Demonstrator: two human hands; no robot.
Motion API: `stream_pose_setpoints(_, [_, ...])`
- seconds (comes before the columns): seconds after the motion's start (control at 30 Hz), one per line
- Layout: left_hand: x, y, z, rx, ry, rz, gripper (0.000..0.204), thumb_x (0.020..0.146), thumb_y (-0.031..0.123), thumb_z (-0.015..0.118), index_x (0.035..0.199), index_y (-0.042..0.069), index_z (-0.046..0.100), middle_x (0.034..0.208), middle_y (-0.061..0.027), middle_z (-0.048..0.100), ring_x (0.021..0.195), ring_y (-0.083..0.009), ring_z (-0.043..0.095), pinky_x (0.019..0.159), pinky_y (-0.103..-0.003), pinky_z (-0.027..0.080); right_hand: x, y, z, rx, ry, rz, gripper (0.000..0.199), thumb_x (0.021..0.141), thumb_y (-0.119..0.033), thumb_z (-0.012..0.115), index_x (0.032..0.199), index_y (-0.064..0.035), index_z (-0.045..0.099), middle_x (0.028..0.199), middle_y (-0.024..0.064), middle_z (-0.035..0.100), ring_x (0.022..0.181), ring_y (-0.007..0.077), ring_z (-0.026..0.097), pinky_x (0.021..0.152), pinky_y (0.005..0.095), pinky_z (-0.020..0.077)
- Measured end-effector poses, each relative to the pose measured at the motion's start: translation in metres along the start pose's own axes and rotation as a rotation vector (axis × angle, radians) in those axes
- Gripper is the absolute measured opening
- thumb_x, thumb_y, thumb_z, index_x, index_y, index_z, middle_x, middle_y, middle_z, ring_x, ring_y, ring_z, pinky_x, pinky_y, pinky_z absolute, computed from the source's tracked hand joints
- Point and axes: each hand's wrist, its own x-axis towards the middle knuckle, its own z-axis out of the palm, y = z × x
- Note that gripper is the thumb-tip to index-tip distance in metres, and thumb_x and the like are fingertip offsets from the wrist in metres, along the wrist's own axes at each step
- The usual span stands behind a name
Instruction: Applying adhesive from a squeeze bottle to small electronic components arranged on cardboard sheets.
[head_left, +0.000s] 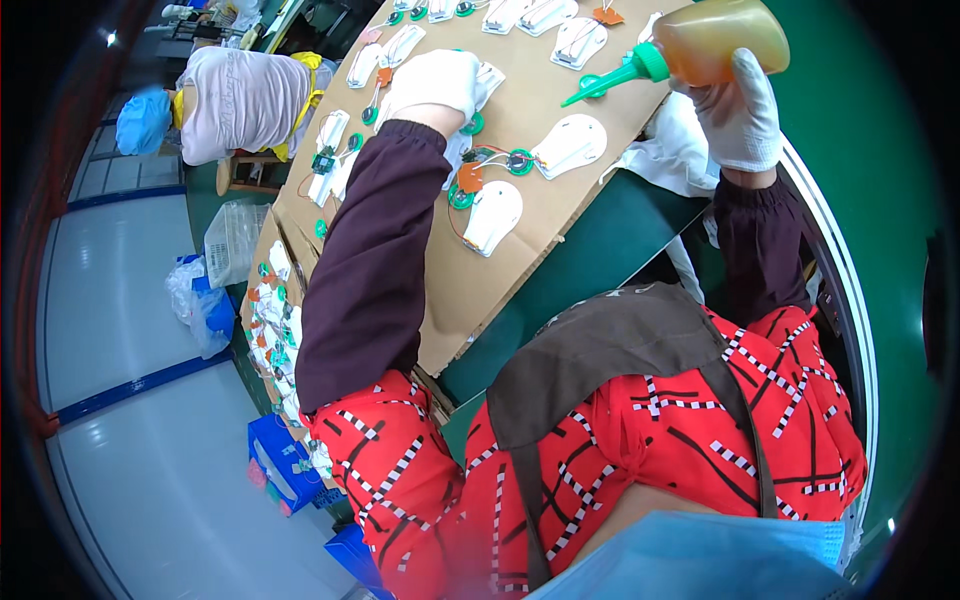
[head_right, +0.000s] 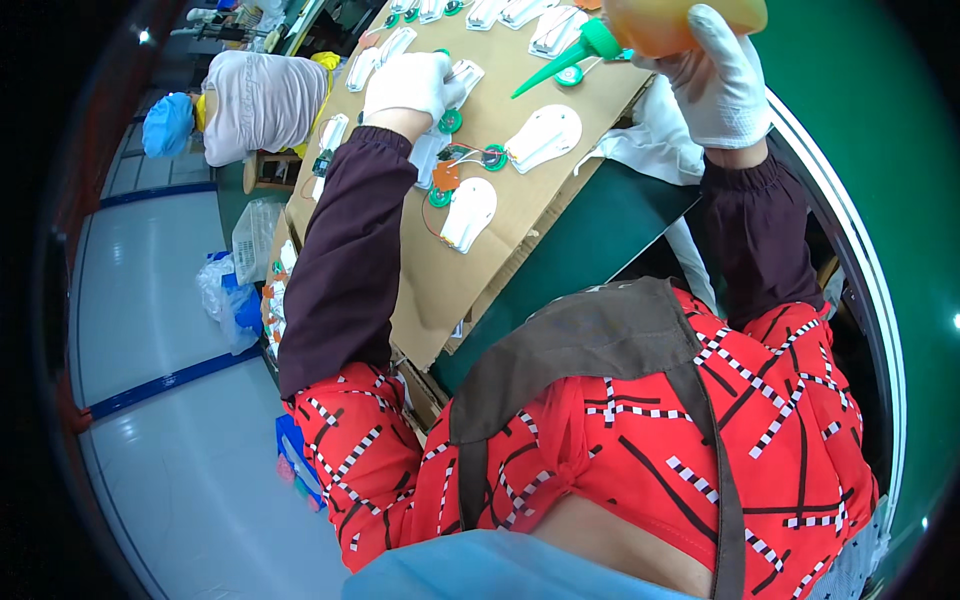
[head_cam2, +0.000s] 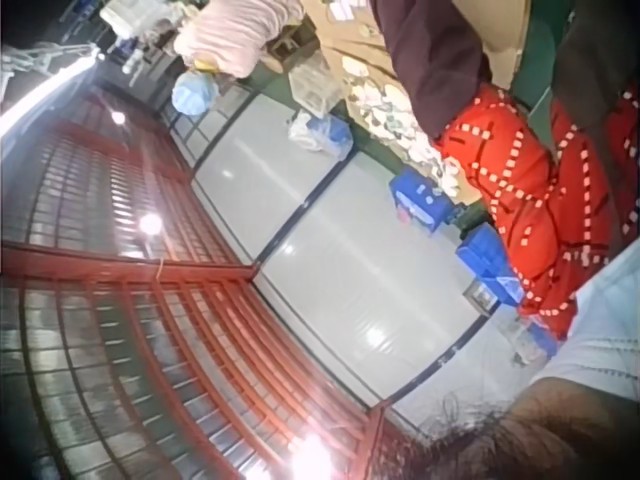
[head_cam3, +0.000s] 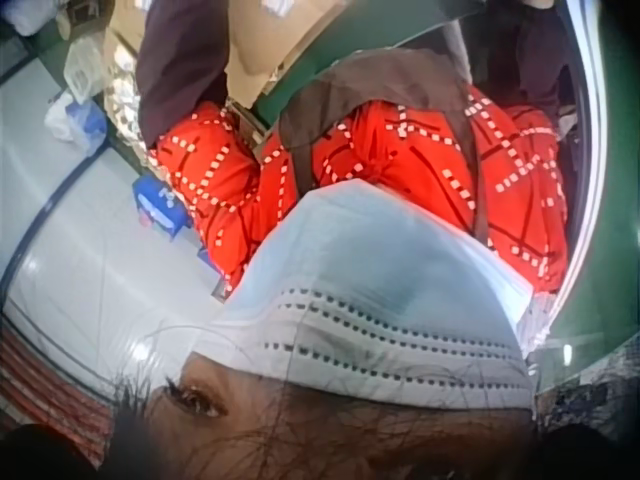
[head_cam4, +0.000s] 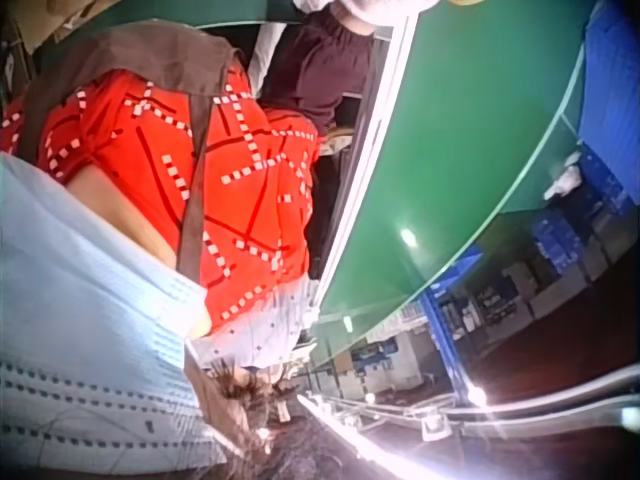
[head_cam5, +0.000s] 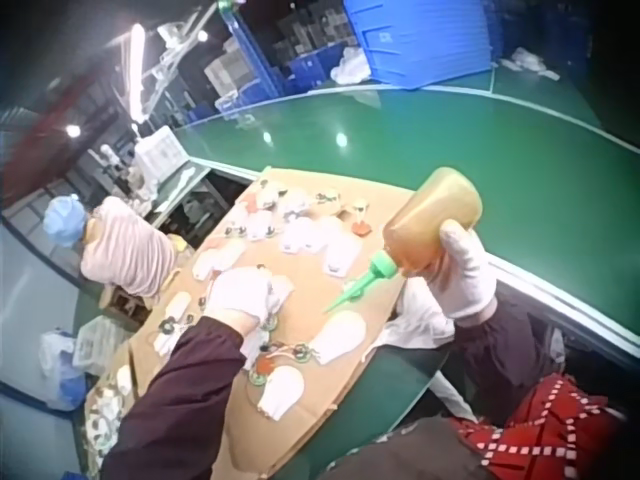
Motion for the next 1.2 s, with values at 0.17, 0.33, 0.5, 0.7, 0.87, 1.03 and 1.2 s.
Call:
stream_pose_setpoints(0.17, [-0.007,-0.003,-0.004,-0.181,-0.022,-0.089,0.033,0.085,0.04,0.058,0.088,0.01,0.072,0.086,-0.0147,0.069,0.084,-0.0316,0.066,0.077,-0.038,0.052,0.004,-0.008,0.064,0.049,-0.044,-0.046,0.063,0.078,-0.026,0.078,0.127,-0.0016,0.046,0.112,0.0113,0.062,0.101,0.0228,0.063,0.086,0.0351,0.0517])
stream_pose_setpoints(0.33, [-0.006,-0.022,0.0,-0.411,-0.061,-0.009,0.027,0.087,0.031,0.057,0.091,0.007,0.069,0.089,-0.0155,0.069,0.086,-0.0316,0.066,0.077,-0.039,0.051,0.014,-0.003,0.07,-0.108,-0.104,-0.087,0.055,0.082,-0.03,0.072,0.123,-0.0003,0.048,0.109,0.0125,0.063,0.097,0.0228,0.064,0.083,0.0335,0.0522])
stream_pose_setpoints(0.5, [-0.006,-0.02,0.01,-0.195,0.015,0.016,0.025,0.09,0.022,0.053,0.109,0.008,0.061,0.096,-0.017,0.067,0.092,-0.0338,0.064,0.08,-0.041,0.05,0.031,0.012,0.077,-0.151,-0.086,-0.137,0.057,0.079,-0.023,0.074,0.123,-0.0001,0.049,0.106,0.0099,0.064,0.096,0.0203,0.064,0.083,0.0321,0.0512])
stream_pose_setpoints(0.7, [-0.01,-0.02,0.016,-0.535,0.106,-0.058,0.029,0.088,0.024,0.055,0.111,0.009,0.062,0.092,-0.0172,0.067,0.088,-0.0328,0.065,0.08,-0.039,0.05,0.042,0.014,0.096,-0.277,-0.144,-0.052,0.069,0.073,-0.01,0.08,0.131,-0.0013,0.044,0.114,0.009,0.061,0.1,0.0181,0.062,0.087,0.0313,0.0507])
stream_pose_setpoints(0.87, [-0.005,-0.028,0.011,-0.406,0.115,0.074,0.024,0.088,0.024,0.055,0.101,0.008,0.067,0.091,-0.0142,0.068,0.086,-0.029,0.066,0.077,-0.037,0.05,0.055,0.02,0.097,-0.318,-0.202,-0.126,0.073,0.07,-0.008,0.081,0.133,-0.0021,0.043,0.116,0.0093,0.06,0.104,0.0185,0.06,0.09,0.0324,0.0488])
stream_pose_setpoints(1.03, [-0.009,-0.028,0.014,-0.433,0.121,0.099,0.023,0.089,0.023,0.054,0.099,0.008,0.067,0.089,-0.0123,0.068,0.083,-0.0276,0.065,0.076,-0.036,0.049,0.05,0.026,0.096,-0.375,-0.237,-0.108,0.073,0.07,-0.008,0.08,0.133,-0.0027,0.044,0.119,0.0084,0.059,0.107,0.0175,0.057,0.092,0.0326,0.0469])
stream_pose_setpoints(1.2, [-0.006,-0.031,0.016,-0.53,0.055,0.067,0.023,0.093,0.023,0.052,0.107,0.01,0.064,0.093,-0.01,0.067,0.091,-0.0267,0.063,0.082,-0.035,0.048,0.052,0.028,0.101,-0.537,-0.274,-0.092,0.08,0.065,-0.012,0.085,0.133,-0.0026,0.043,0.121,0.0089,0.058,0.111,0.0179,0.055,0.096,0.0332,0.0446])
